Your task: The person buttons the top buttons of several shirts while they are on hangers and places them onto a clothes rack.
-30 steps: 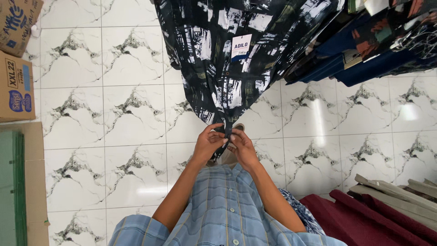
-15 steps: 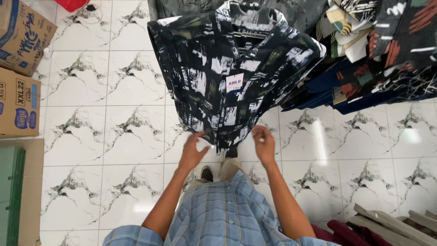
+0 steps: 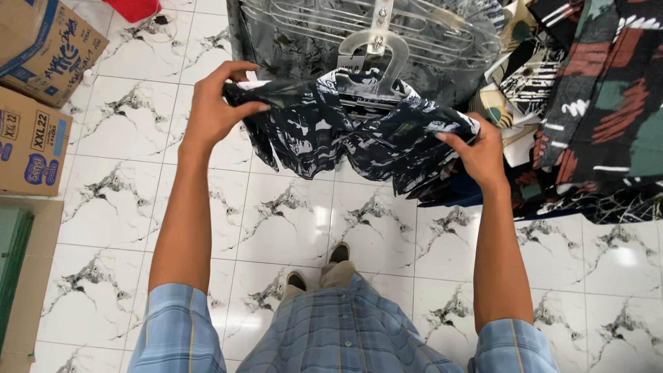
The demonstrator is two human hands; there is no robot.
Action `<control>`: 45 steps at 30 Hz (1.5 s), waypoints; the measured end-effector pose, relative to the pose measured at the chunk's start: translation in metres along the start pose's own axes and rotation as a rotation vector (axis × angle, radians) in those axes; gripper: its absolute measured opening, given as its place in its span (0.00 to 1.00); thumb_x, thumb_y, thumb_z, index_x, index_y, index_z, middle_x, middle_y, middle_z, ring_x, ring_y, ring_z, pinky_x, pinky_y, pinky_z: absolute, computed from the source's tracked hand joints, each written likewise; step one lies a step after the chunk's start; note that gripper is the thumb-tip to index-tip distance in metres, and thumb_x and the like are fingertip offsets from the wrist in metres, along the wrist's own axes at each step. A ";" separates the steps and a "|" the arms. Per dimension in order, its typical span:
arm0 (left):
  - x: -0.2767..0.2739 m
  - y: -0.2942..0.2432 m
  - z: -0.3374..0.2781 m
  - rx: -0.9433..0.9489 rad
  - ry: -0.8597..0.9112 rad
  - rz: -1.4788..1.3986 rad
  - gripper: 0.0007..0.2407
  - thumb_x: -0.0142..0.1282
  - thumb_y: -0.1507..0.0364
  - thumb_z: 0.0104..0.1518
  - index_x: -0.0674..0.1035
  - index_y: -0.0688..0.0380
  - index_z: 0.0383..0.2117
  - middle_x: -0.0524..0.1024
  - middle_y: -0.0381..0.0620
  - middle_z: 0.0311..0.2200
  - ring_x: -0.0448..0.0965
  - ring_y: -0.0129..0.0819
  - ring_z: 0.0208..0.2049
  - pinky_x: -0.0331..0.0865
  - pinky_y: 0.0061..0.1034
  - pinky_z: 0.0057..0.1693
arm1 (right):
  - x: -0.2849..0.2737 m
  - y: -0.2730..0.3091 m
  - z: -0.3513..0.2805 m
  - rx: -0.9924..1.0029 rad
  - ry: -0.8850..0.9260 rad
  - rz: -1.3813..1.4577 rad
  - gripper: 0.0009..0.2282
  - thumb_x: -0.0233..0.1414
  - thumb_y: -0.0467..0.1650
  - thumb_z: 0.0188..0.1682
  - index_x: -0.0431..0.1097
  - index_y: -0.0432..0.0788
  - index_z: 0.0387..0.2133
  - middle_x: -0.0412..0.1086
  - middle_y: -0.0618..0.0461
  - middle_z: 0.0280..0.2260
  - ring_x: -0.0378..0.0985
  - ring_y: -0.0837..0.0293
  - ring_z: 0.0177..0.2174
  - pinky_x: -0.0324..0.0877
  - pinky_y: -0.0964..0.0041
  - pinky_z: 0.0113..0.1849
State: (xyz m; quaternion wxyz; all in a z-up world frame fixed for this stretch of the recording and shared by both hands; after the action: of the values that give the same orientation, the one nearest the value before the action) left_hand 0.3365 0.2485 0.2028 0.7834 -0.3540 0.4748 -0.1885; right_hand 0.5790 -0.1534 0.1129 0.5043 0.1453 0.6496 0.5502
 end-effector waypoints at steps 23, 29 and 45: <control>-0.023 0.044 -0.041 -0.170 -0.033 0.103 0.25 0.71 0.77 0.54 0.74 0.54 0.59 0.78 0.57 0.47 0.75 0.60 0.53 0.65 0.55 0.60 | -0.030 -0.006 -0.045 0.020 -0.169 -0.274 0.23 0.61 0.31 0.55 0.65 0.37 0.62 0.65 0.30 0.55 0.65 0.35 0.57 0.62 0.43 0.56; -0.005 -0.048 -0.002 0.054 0.133 0.151 0.26 0.71 0.66 0.52 0.76 0.54 0.58 0.79 0.57 0.50 0.75 0.65 0.54 0.63 0.61 0.60 | 0.007 0.077 -0.023 -0.069 0.051 0.142 0.29 0.57 0.36 0.52 0.57 0.43 0.67 0.57 0.36 0.63 0.50 0.35 0.66 0.45 0.36 0.64; -0.012 -0.003 -0.029 -0.084 0.764 0.458 0.06 0.54 0.63 0.62 0.84 0.41 0.37 0.85 0.48 0.33 0.83 0.63 0.40 0.74 0.48 0.49 | 0.095 0.218 -0.049 0.117 0.541 -0.509 0.19 0.56 0.31 0.49 0.73 0.42 0.55 0.79 0.30 0.39 0.82 0.30 0.34 0.70 0.42 0.41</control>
State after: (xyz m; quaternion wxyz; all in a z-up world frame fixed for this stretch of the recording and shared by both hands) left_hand 0.3057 0.2436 0.2041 0.5584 -0.1763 0.8034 -0.1076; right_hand 0.4162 -0.0339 0.2478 0.4257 -0.1429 0.8051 0.3876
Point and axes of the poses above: each hand's wrist, its own z-axis towards the middle knuckle, its own x-axis out of the palm, y = z × x, the point moved 9 cm from there along z, towards the middle knuckle
